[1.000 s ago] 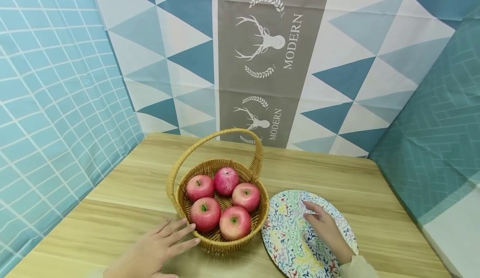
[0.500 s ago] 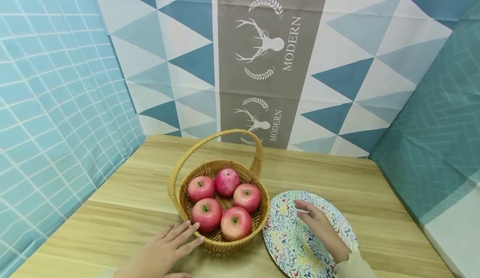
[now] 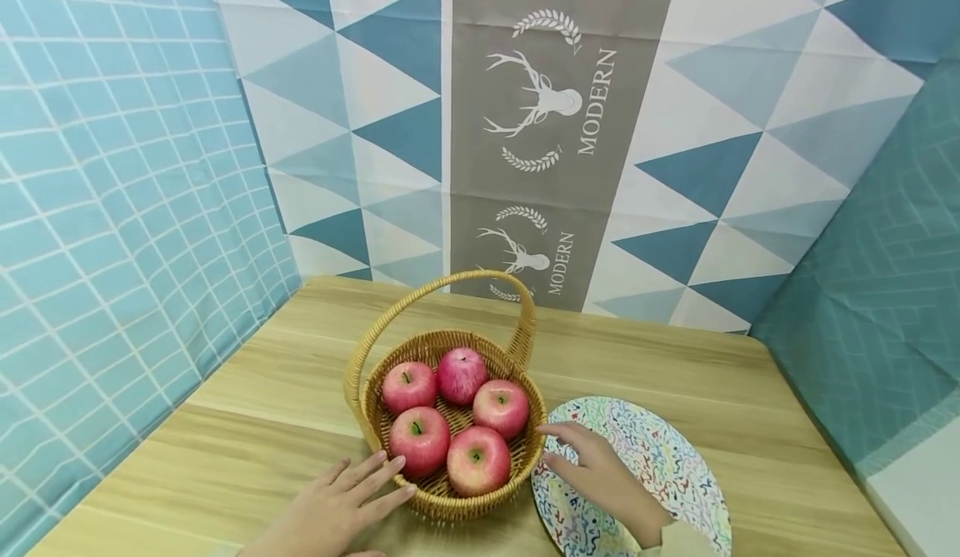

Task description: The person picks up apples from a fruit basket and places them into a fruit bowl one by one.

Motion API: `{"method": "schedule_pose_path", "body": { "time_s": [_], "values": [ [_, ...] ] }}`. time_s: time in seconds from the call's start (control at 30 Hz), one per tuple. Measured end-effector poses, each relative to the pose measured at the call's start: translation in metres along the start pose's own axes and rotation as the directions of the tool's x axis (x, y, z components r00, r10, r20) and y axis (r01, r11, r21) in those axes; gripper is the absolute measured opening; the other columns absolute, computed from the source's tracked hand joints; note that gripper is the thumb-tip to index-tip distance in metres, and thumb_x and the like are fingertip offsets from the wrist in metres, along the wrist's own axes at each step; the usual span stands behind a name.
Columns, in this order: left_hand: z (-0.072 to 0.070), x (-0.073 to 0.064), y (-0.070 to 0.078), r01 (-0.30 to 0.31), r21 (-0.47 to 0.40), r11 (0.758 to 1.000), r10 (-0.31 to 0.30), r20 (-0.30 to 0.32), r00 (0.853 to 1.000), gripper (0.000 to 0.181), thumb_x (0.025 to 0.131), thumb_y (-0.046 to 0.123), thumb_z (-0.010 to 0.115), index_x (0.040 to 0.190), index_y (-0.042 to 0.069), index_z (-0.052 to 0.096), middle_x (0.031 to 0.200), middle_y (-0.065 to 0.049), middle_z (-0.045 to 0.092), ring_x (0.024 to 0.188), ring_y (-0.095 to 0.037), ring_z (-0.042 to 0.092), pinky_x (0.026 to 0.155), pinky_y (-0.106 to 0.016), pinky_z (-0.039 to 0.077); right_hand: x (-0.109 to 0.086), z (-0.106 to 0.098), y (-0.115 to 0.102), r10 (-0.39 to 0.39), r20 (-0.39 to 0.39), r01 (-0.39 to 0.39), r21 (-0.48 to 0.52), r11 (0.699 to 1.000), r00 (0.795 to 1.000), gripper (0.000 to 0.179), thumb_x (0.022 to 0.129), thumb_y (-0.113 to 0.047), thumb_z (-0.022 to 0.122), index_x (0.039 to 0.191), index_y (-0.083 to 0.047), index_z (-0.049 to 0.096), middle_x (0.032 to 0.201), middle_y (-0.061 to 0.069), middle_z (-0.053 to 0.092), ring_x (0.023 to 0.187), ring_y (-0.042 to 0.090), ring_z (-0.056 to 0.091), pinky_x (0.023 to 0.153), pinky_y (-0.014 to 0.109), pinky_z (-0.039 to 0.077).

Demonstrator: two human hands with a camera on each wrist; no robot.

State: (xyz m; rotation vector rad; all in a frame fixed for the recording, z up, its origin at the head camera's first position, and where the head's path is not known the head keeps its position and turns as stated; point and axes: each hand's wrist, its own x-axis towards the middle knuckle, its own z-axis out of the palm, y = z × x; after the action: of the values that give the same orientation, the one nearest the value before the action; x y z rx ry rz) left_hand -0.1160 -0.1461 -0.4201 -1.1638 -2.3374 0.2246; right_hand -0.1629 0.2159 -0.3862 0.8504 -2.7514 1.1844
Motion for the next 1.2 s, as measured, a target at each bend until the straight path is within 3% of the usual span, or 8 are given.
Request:
{"method": "schedule_pose_path", "body": {
  "time_s": [0.27,0.47,0.63,0.93,1.2],
  "values": [
    [-0.006,0.012,-0.001,-0.008,-0.119,0.993,0.018,0.077,0.997,0.066,0.085,0.059,0.058,0.14,0.023,0.05,0.143,-0.009,0.047,0.128,-0.028,0.048,0.083,-0.048,0.05,0.026,0.005,-0.021,-0.066,-0.141,0.031,-0.238,0.971,0.988,0.034,0.085,-0.013,0.07,0.117,-0.004,0.066,0.111,0.01,0.066,0.098,0.031,0.064,0.081,0.046,0.05],
    [-0.006,0.016,0.003,-0.028,-0.115,0.993,0.04,0.103,0.994,0.061,0.089,0.059,0.051,0.14,0.025,0.051,0.143,-0.006,0.048,0.129,-0.026,0.046,0.084,-0.046,0.051,0.035,0.005,-0.022,0.028,-0.091,-0.039,-0.125,0.991,0.995,0.043,0.081,-0.016,0.074,0.12,-0.001,0.064,0.112,0.015,0.064,0.099,0.033,0.062,0.082,0.047,0.05],
    [-0.006,0.013,0.005,-0.014,-0.112,0.994,0.026,0.108,0.994,0.059,0.09,0.059,0.05,0.139,0.026,0.052,0.142,-0.005,0.049,0.128,-0.026,0.048,0.084,-0.046,0.051,0.043,0.009,-0.019,-0.043,-0.056,0.037,-0.1,0.994,0.998,0.049,0.078,-0.017,0.076,0.122,-0.001,0.062,0.111,0.017,0.064,0.098,0.032,0.061,0.08,0.044,0.05],
    [-0.009,0.007,0.005,0.007,-0.085,0.996,0.001,0.105,0.994,0.061,0.089,0.063,0.048,0.137,0.026,0.054,0.141,-0.005,0.051,0.126,-0.026,0.05,0.081,-0.045,0.052,0.057,0.022,-0.019,-0.089,0.006,0.09,-0.078,0.993,0.996,0.053,0.078,-0.018,0.076,0.124,0.0,0.06,0.121,0.017,0.061,0.11,0.036,0.057,0.09,0.049,0.047],
    [-0.012,0.002,0.002,0.036,-0.124,0.992,-0.022,0.112,0.993,0.063,0.087,0.061,0.053,0.138,0.024,0.052,0.143,-0.008,0.048,0.127,-0.028,0.048,0.082,-0.048,0.051,0.065,0.034,-0.023,-0.148,0.024,0.15,-0.096,0.984,0.989,0.051,0.078,-0.018,0.078,0.122,-0.002,0.06,0.122,0.013,0.062,0.112,0.034,0.057,0.09,0.047,0.047]
  ]
}}
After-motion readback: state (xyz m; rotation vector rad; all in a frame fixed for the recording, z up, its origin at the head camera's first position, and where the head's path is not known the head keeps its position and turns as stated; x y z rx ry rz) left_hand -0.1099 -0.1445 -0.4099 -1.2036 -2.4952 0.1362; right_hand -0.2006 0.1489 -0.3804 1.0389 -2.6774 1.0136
